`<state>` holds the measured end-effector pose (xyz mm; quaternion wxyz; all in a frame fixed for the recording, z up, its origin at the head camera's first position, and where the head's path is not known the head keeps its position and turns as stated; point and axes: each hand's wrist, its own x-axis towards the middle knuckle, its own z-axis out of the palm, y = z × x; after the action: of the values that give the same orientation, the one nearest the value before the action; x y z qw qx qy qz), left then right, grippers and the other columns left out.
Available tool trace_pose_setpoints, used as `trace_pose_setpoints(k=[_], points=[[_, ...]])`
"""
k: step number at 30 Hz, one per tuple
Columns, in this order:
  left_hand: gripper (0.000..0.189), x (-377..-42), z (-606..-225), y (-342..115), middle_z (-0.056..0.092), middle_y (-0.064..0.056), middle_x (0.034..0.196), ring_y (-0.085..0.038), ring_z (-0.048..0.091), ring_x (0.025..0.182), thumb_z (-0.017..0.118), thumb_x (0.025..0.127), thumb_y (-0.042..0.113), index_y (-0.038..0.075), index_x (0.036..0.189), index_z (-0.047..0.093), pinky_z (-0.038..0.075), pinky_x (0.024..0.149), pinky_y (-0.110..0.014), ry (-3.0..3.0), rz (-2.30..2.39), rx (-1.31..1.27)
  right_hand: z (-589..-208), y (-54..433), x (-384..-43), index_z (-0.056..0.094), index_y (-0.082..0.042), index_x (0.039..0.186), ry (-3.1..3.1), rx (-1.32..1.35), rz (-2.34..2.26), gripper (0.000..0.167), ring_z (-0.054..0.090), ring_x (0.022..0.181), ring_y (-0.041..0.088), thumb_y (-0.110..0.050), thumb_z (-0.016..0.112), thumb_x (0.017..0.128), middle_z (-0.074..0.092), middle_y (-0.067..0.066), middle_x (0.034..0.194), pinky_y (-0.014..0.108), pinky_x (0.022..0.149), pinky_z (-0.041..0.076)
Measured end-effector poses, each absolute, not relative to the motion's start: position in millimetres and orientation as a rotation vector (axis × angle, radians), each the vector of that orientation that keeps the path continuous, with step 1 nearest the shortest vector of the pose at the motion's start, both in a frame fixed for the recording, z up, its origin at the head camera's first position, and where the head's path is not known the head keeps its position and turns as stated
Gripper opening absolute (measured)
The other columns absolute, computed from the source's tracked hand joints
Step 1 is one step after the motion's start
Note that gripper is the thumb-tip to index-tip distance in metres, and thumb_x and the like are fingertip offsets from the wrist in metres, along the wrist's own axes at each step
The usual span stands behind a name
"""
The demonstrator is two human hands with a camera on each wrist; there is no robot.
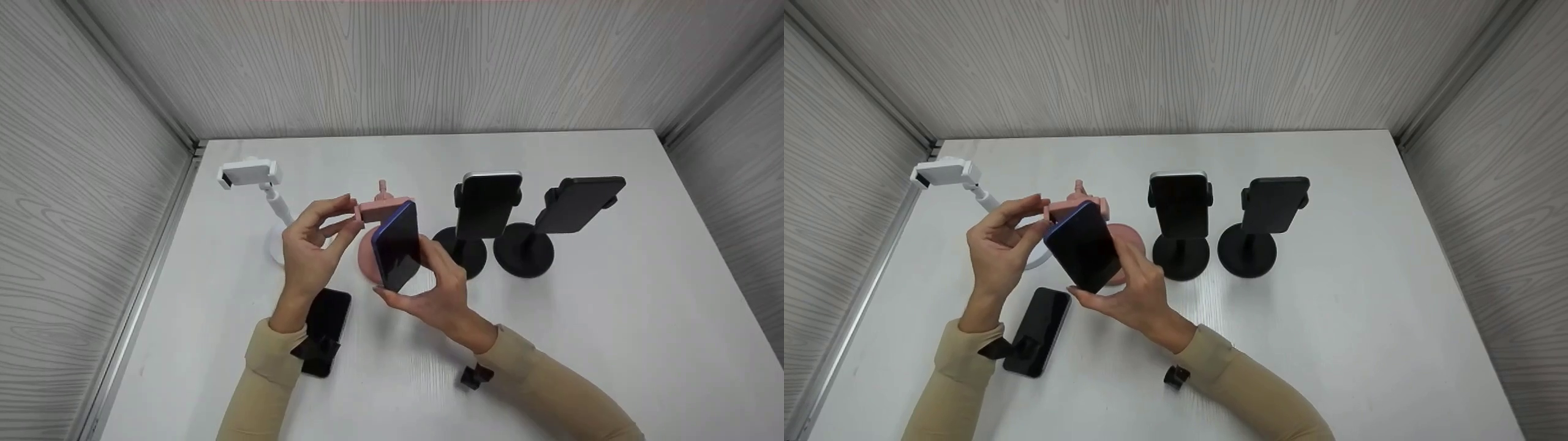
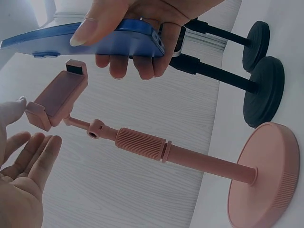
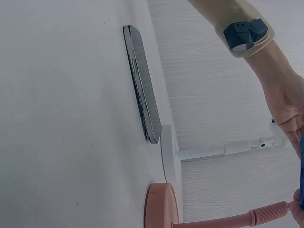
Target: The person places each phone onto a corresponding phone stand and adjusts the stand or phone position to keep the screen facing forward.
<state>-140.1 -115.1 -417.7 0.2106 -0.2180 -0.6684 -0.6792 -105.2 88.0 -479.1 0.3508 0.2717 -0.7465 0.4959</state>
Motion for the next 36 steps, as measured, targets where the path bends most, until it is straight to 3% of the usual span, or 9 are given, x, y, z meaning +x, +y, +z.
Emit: trace_pose_setpoints(k=[6,10,19,32,36], points=[[0.039,-146.3,-420.9,-115.7,0.075,0.007,0.116,-0.012,0.074,0.108,0.079,0.087,-0.011,-0.019,0.122,0.065,0.067,0.091,-0.031,-1.847,-1.911,-0.662,-476.1,80.3,-109.0,0.062,0.008,0.134,-1.953,0.713,1.298,0.082,0.076,0.105,0.024,-0.032,0.099,0.072,0.073,0.018,0.117,0.03,0.091,0.066],[0.038,-146.1,-422.6,-116.0,0.075,0.012,0.114,-0.01,0.074,0.106,0.079,0.085,-0.014,-0.019,0.12,0.066,0.067,0.088,-0.029,-1.855,-1.902,-0.677,-474.6,75.0,-112.0,0.061,0.007,0.136,-1.961,0.696,1.312,0.085,0.076,0.108,0.025,-0.029,0.1,0.07,0.073,0.019,0.118,0.03,0.093,0.066],[0.031,-148.6,-423.8,-115.8,0.078,0.002,0.11,-0.014,0.076,0.104,0.081,0.083,-0.013,-0.017,0.113,0.071,0.068,0.084,-0.031,-1.838,-1.859,-0.703,-475.2,68.6,-118.0,0.062,0.007,0.134,-1.954,0.665,1.299,0.083,0.076,0.105,0.023,-0.029,0.101,0.069,0.074,0.018,0.116,0.031,0.092,0.066],[0.031,-149.8,-422.2,-115.3,0.077,0.009,0.109,-0.009,0.077,0.1,0.08,0.08,-0.019,-0.017,0.11,0.073,0.068,0.082,-0.032,-1.84,-1.821,-0.708,-476.2,67.1,-122.7,0.058,0.015,0.136,-1.935,0.607,1.144,0.089,0.077,0.101,0.028,-0.028,0.1,0.07,0.074,0.021,0.114,0.036,0.087,0.068],[0.031,-150.3,-421.7,-114.9,0.079,0.001,0.106,-0.009,0.077,0.1,0.08,0.079,-0.019,-0.015,0.11,0.075,0.068,0.082,-0.033,-1.845,-1.8,-0.699,-476.0,67.0,-124.0,0.057,0.016,0.136,-1.935,0.596,1.117,0.093,0.077,0.1,0.028,-0.028,0.101,0.068,0.074,0.022,0.113,0.037,0.087,0.068]])
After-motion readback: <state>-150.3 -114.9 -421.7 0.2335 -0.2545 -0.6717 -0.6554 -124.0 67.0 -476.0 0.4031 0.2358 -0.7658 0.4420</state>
